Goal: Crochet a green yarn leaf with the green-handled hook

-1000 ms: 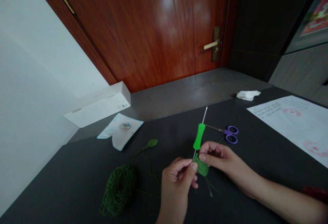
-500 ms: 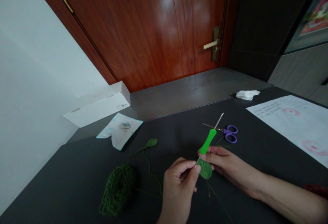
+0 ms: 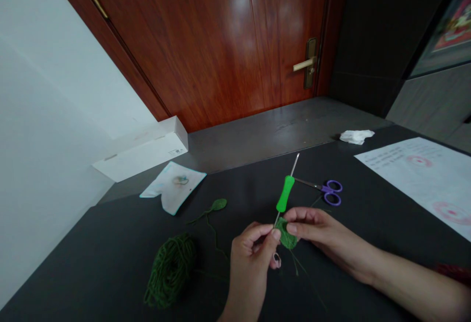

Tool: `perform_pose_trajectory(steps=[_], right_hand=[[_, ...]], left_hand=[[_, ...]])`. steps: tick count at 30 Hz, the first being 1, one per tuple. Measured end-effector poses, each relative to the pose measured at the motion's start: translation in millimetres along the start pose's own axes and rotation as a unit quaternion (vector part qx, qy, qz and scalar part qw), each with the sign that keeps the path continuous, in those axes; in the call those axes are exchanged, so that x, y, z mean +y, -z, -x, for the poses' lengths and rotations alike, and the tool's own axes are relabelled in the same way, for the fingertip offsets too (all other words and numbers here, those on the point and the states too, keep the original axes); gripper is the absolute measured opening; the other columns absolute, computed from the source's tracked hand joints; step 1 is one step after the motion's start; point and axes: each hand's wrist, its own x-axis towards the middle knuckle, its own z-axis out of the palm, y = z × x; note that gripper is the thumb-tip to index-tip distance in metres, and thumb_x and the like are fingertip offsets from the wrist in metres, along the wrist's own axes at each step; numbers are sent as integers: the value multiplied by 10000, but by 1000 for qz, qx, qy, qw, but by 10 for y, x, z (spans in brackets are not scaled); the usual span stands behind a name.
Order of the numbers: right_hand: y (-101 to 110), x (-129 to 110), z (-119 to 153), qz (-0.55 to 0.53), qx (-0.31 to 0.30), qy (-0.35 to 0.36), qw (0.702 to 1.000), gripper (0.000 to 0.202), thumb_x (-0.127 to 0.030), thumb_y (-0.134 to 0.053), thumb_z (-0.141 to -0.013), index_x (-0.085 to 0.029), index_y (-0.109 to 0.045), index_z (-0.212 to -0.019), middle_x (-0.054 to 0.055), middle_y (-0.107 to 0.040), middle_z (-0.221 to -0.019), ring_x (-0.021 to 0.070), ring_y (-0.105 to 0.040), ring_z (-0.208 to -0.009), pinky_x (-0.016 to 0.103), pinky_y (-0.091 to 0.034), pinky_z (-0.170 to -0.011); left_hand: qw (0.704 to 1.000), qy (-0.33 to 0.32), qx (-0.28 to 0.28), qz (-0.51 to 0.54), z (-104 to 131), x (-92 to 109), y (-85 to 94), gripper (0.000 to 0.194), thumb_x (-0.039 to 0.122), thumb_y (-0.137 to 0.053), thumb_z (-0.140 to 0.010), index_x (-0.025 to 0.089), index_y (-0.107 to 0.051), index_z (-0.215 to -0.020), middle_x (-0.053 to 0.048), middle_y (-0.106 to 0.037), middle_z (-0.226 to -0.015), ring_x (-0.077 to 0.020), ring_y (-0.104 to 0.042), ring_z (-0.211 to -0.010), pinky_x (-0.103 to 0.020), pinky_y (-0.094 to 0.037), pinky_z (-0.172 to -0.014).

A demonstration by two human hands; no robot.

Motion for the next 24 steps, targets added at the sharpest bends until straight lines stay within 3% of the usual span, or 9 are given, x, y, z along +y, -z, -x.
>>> perform_pose_trajectory(steps=[8, 13, 24], right_hand=[[15, 44, -27, -51, -2, -20, 998, 67, -218, -718, -762, -170, -713, -809, -1, -655, -735, 141, -584, -719, 273, -422, -745], [27, 58, -22, -73, -6, -42, 996, 85, -255, -698, -777, -171, -711, -785, 9, -655, -735, 153, -609, -733, 300, -447, -773], [17, 38, -31, 13, 8, 24, 1000, 147, -291, -721, -798, -146, -697, -807, 2, -650, -713, 127, -541, -666, 269, -395, -687]], left_hand=[[1000, 2, -15, 7, 6, -60, -15, 190, 315, -671, -749, 141, -735, -707, 9, -560, -617, -63, -506, -410, -170, -390, -390], [1000, -4, -13, 8, 6, -121, -22, 194, 325, -671, -751, 143, -735, -735, 10, -554, -618, -68, -515, -422, -164, -375, -383], [1000, -21, -1, -12, 26, -65, -25, 181, 312, -657, -749, 148, -732, -734, 15, -536, -636, -64, -510, -423, -165, -377, -382]])
